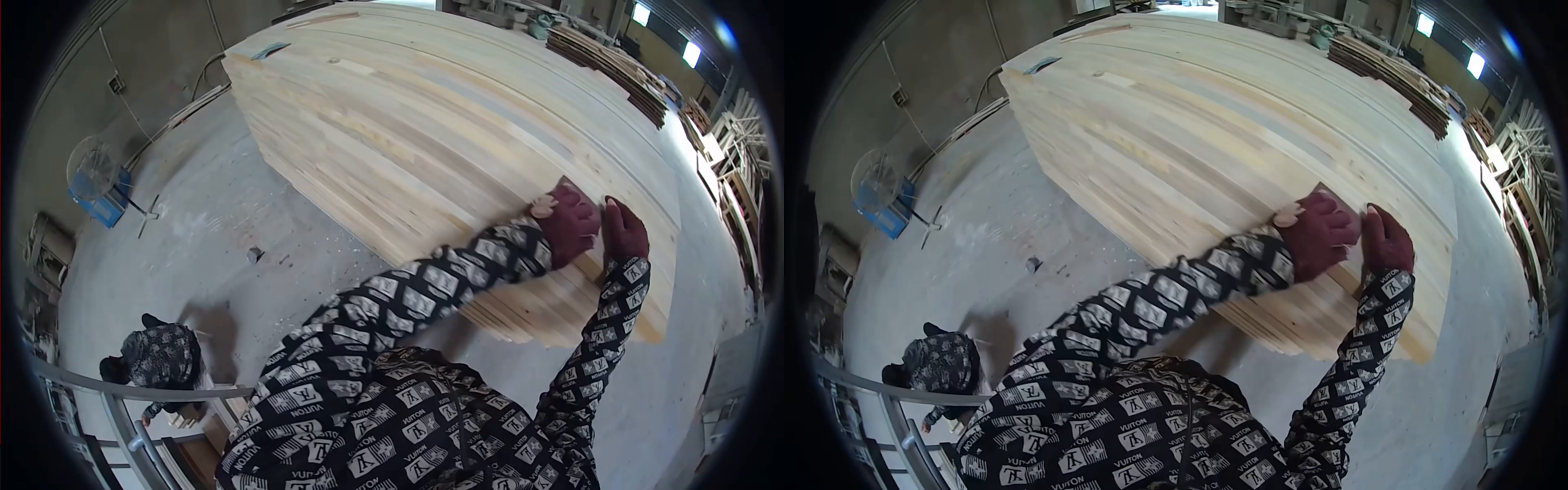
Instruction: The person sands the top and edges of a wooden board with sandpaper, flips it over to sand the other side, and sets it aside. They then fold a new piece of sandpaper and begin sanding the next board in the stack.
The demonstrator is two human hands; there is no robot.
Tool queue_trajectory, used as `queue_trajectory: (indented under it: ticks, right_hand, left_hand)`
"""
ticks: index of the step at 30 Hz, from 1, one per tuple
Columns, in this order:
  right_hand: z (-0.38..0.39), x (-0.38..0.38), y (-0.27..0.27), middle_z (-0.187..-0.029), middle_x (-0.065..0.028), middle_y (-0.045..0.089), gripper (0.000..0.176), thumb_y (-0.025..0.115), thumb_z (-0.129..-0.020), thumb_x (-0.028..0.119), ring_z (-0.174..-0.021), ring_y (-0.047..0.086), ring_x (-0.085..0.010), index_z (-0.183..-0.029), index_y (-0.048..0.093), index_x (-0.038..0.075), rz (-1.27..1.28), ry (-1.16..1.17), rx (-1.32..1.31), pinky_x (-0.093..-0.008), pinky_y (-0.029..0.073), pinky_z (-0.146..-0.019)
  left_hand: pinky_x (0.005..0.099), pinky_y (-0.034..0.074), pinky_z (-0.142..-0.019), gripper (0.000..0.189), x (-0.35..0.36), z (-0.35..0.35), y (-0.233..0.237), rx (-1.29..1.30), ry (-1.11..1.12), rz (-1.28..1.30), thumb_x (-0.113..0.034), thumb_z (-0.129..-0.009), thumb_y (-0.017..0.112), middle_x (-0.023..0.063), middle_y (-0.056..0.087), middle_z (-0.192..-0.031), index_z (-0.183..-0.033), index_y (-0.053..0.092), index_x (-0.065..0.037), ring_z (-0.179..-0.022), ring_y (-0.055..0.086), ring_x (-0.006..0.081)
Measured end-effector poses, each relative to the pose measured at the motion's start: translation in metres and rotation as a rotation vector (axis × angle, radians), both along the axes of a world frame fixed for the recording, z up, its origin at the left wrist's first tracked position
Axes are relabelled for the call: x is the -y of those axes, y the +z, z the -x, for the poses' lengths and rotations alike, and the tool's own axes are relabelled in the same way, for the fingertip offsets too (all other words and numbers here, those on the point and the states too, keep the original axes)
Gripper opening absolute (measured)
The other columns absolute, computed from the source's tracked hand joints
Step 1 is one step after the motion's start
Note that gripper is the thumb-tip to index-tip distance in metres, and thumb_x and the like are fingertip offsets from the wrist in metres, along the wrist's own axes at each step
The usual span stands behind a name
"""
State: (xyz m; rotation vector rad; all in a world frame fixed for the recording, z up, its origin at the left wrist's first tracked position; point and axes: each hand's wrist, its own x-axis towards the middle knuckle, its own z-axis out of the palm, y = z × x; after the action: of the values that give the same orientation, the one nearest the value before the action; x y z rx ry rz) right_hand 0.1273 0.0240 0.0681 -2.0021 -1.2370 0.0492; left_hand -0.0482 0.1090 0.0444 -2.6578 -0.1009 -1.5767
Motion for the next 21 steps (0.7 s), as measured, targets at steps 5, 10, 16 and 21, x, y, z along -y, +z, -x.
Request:
queue_trajectory:
  ticks: [5, 10, 16, 21]
  right_hand:
    - [0.004, 0.003, 0.000, -0.105, -0.0184, 0.065, 0.045, 0.051, -0.086, 0.043, -0.105, 0.060, -0.0286, -0.110, 0.065, 0.008, 0.000, -0.019, 0.004, -0.0349, 0.043, -0.092]
    - [0.002, 0.002, -0.001, -0.103, -0.0170, 0.066, 0.042, 0.053, -0.085, 0.041, -0.100, 0.062, -0.0294, -0.108, 0.065, 0.008, -0.005, 0.000, 0.024, -0.0349, 0.045, -0.089]
    - [-0.007, 0.000, -0.011, -0.102, -0.0166, 0.066, 0.040, 0.053, -0.086, 0.039, -0.099, 0.062, -0.0277, -0.109, 0.064, 0.007, -0.036, 0.051, 0.058, -0.0339, 0.045, -0.089]
    - [-0.029, -0.004, -0.020, -0.105, -0.0163, 0.066, 0.043, 0.053, -0.087, 0.039, -0.101, 0.062, -0.0257, -0.113, 0.063, 0.006, 0.008, 0.145, -0.191, -0.0330, 0.045, -0.089]
  left_hand:
    - [0.0408, 0.042, -0.094, 0.034, -0.153, 0.086, -0.032, -0.311, 0.262, -0.141, -0.004, -0.064, 0.060, 0.0143, 0.060, -0.112, -0.098, 0.062, -0.005, -0.109, 0.053, 0.0310]
    - [0.0361, 0.044, -0.095, 0.041, -0.247, 0.220, 0.004, -0.456, 0.951, 0.390, -0.033, -0.092, 0.039, 0.0160, 0.061, -0.114, -0.118, 0.058, -0.008, -0.107, 0.058, 0.0280]
    - [0.0429, 0.039, -0.095, 0.036, -0.143, 0.057, -0.018, -0.612, 0.550, 0.019, -0.023, -0.081, 0.050, 0.0187, 0.056, -0.115, -0.114, 0.057, -0.013, -0.108, 0.053, 0.0305]
    - [0.0423, 0.041, -0.090, 0.030, 0.004, -0.020, -0.006, -0.396, 0.037, 0.104, -0.020, -0.077, 0.053, 0.0173, 0.056, -0.107, -0.106, 0.058, -0.012, -0.099, 0.054, 0.0303]
